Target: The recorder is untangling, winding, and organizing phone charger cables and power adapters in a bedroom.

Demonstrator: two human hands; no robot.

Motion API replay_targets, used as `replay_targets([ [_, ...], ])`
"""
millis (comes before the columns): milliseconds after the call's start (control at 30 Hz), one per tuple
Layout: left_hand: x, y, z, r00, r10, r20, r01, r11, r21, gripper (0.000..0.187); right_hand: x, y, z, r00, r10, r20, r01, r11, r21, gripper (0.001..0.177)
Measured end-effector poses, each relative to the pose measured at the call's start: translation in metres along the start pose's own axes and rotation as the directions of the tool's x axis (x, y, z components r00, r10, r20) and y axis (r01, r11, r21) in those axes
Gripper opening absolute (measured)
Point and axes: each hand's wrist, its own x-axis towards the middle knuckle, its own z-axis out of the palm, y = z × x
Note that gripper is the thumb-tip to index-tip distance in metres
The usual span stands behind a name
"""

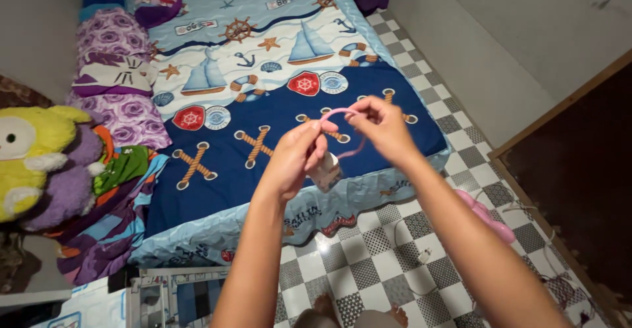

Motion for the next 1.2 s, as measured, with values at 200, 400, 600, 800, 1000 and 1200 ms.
replay_targets([
  [200, -0.014, 0.017, -0.022, 0.995, 0.019, -0.095, -0.017, 1.000, 0.025, 0.035, 0.010, 0.004, -0.030, 0.997, 0.072, 0.000, -0.072, 0.997, 0.031, 0.018],
  [400, -0.035, 0.036, -0.031, 0.993, 0.077, -0.086, -0.092, 0.977, -0.190, 0.041, -0.002, 0.028, -0.050, 0.997, 0.077, -0.028, -0.076, 0.997, 0.024, 0.020],
  [600, -0.042, 0.045, -0.036, 0.983, 0.179, -0.041, -0.182, 0.910, -0.373, 0.041, -0.031, 0.092, -0.059, 0.968, 0.070, -0.239, -0.048, 0.994, 0.096, 0.019],
  [800, -0.022, 0.026, -0.031, 0.976, 0.174, -0.133, -0.194, 0.967, -0.164, 0.037, -0.056, 0.099, -0.016, 0.915, 0.278, -0.293, -0.240, 0.957, 0.162, 0.014],
  [1000, 0.001, -0.004, -0.040, 0.963, 0.195, -0.185, -0.186, 0.980, 0.065, 0.041, -0.071, 0.054, 0.018, 0.931, 0.355, -0.078, -0.353, 0.935, 0.044, 0.021],
  [1200, 0.019, -0.027, -0.042, 0.961, 0.192, -0.199, -0.169, 0.977, 0.131, 0.036, -0.081, -0.017, 0.039, 0.977, 0.204, -0.062, -0.210, 0.867, -0.452, 0.019],
])
